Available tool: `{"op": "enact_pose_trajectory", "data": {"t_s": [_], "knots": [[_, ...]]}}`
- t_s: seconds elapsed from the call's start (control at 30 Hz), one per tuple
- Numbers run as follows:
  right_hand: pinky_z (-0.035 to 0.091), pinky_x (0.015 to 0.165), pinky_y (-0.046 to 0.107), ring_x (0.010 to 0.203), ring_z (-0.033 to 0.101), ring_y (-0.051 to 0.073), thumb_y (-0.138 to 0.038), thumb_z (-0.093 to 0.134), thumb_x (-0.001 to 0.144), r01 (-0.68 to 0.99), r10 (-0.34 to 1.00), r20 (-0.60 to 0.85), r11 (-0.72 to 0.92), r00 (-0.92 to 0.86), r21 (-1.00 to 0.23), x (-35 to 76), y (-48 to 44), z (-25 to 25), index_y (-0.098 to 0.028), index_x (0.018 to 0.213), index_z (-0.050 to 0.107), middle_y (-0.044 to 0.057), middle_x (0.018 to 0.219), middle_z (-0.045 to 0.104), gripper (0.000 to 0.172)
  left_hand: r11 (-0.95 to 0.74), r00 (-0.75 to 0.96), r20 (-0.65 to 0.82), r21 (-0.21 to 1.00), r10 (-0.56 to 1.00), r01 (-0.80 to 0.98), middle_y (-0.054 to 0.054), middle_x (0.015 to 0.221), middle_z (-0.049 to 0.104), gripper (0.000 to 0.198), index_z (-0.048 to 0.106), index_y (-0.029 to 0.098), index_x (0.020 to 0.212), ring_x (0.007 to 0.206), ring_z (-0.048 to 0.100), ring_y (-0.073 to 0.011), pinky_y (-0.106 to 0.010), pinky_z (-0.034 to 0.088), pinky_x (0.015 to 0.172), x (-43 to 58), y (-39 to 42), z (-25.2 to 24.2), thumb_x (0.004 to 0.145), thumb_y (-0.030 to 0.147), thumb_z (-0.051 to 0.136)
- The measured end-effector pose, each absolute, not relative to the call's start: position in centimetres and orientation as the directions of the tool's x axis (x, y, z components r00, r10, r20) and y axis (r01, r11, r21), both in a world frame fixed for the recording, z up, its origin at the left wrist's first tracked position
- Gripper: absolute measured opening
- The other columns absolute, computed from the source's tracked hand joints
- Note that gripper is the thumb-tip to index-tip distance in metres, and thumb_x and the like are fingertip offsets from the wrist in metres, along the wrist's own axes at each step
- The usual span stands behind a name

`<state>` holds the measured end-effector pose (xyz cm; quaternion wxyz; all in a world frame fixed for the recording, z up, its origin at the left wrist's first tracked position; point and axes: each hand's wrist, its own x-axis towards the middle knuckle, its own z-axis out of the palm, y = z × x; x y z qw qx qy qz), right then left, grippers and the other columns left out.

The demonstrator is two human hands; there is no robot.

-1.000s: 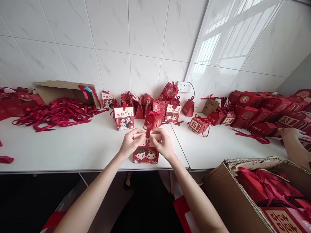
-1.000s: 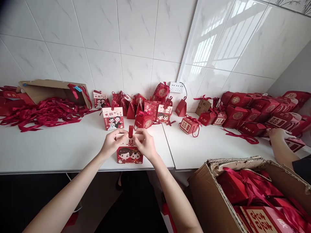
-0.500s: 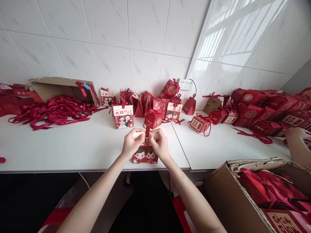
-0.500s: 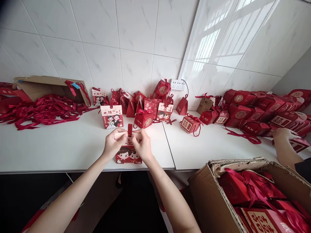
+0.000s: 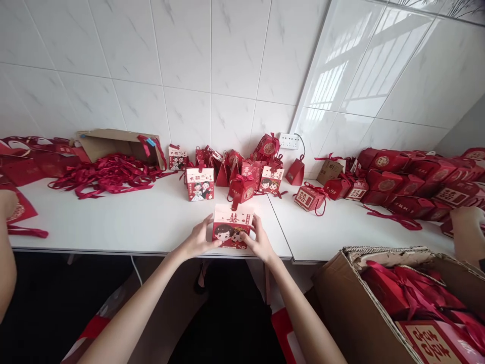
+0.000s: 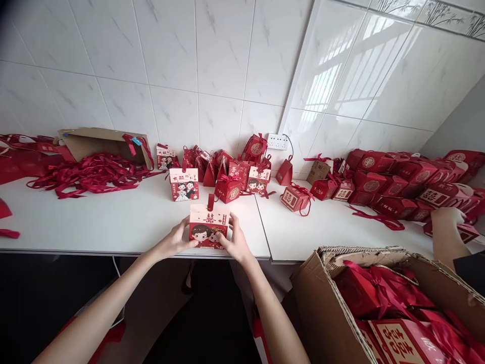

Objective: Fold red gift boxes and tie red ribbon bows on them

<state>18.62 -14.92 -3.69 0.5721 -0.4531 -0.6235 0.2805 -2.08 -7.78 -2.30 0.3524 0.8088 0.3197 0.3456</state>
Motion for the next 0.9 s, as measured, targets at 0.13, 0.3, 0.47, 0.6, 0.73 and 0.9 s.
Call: {"op": "enact_pose_trajectory", "data": {"t_s": [0.13, 0.3, 0.47, 0.6, 0.73, 0.9], "knots": [[0.047, 0.093, 0.041, 0.109, 0.056, 0.023, -0.034, 0.066, 0.074, 0.103, 0.925, 0.363, 0.352, 0.113, -0.93, 18.0, -15.7, -3.2, -0.022, 0.111, 0.046, 0.008, 0.116, 0.058, 0.044, -0.552, 0.586, 0.298, 0.77, 0.754, 0.319, -0.012, 0.121, 0.058, 0.062, 0.045, 0.02, 0.124, 0.112, 0.056, -0.0297, -0.046, 0.046, 0.096, -2.3, -9.5, -2.2, 0.067, 0.028, 0.067], [0.05, 0.089, 0.038, 0.103, 0.06, 0.022, -0.031, 0.073, 0.072, -0.269, 0.906, 0.38, 0.419, 0.186, -0.868, 16.9, -18.1, -0.4, -0.024, 0.11, 0.054, 0.005, 0.111, 0.064, 0.043, -0.518, 0.29, 0.512, 0.853, 0.808, -0.063, -0.014, 0.138, 0.044, 0.079, 0.03, 0.023, 0.137, 0.123, 0.049, -0.0295, -0.041, 0.046, 0.098, -2.1, -13.7, 0.4, 0.071, 0.043, 0.068], [0.051, 0.088, 0.04, 0.099, 0.063, 0.024, -0.032, 0.079, 0.067, -0.533, 0.908, 0.403, 0.398, 0.113, -0.747, 15.3, -19.5, 1.4, -0.024, 0.102, 0.058, 0.005, 0.106, 0.067, 0.041, -0.643, 0.255, 0.671, 0.741, 0.696, -0.194, -0.015, 0.12, 0.058, 0.076, 0.042, 0.019, 0.13, 0.111, 0.058, -0.0315, -0.04, 0.053, 0.087, -2.1, -17.3, 2.8, 0.068, 0.052, 0.07], [0.048, 0.094, 0.039, 0.111, 0.058, 0.022, -0.034, 0.082, 0.062, -0.627, 0.919, 0.392, 0.333, 0.047, -0.704, 14.4, -19.4, 1.7, -0.03, 0.107, 0.057, 0.002, 0.123, 0.061, 0.052, -0.787, 0.28, 0.777, 0.608, 0.564, -0.102, -0.014, 0.125, 0.055, 0.075, 0.045, 0.022, 0.128, 0.117, 0.053, -0.0317, -0.043, 0.046, 0.098, -2.3, -18.3, 3.8, 0.062, 0.035, 0.079], [0.047, 0.097, 0.04, 0.111, 0.058, 0.022, -0.038, 0.082, 0.061, -0.67, 0.934, 0.357, 0.277, 0.018, -0.689, 13.7, -19.2, 1.5, -0.029, 0.103, 0.059, 0.003, 0.123, 0.061, 0.049, -0.876, 0.297, 0.851, 0.475, 0.434, -0.08, -0.014, 0.125, 0.053, 0.078, 0.043, 0.022, 0.132, 0.116, 0.053, -0.0318, -0.045, 0.045, 0.099, -2.6, -18.9, 4.8, 0.061, 0.027, 0.078], [0.055, 0.085, 0.04, 0.099, 0.064, 0.024, -0.04, 0.079, 0.064, -0.681, 0.964, 0.264, 0.204, 0.016, -0.703, 12.8, -19.5, 1.3, -0.026, 0.104, 0.06, 0.005, 0.107, 0.068, 0.046, -0.862, 0.306, 0.829, 0.504, 0.468, -0.047, -0.015, 0.132, 0.05, 0.089, 0.033, 0.021, 0.141, 0.12, 0.051, -0.0313, -0.043, 0.044, 0.101, -2.4, -19.5, 5.0, 0.064, 0.03, 0.077]]}}
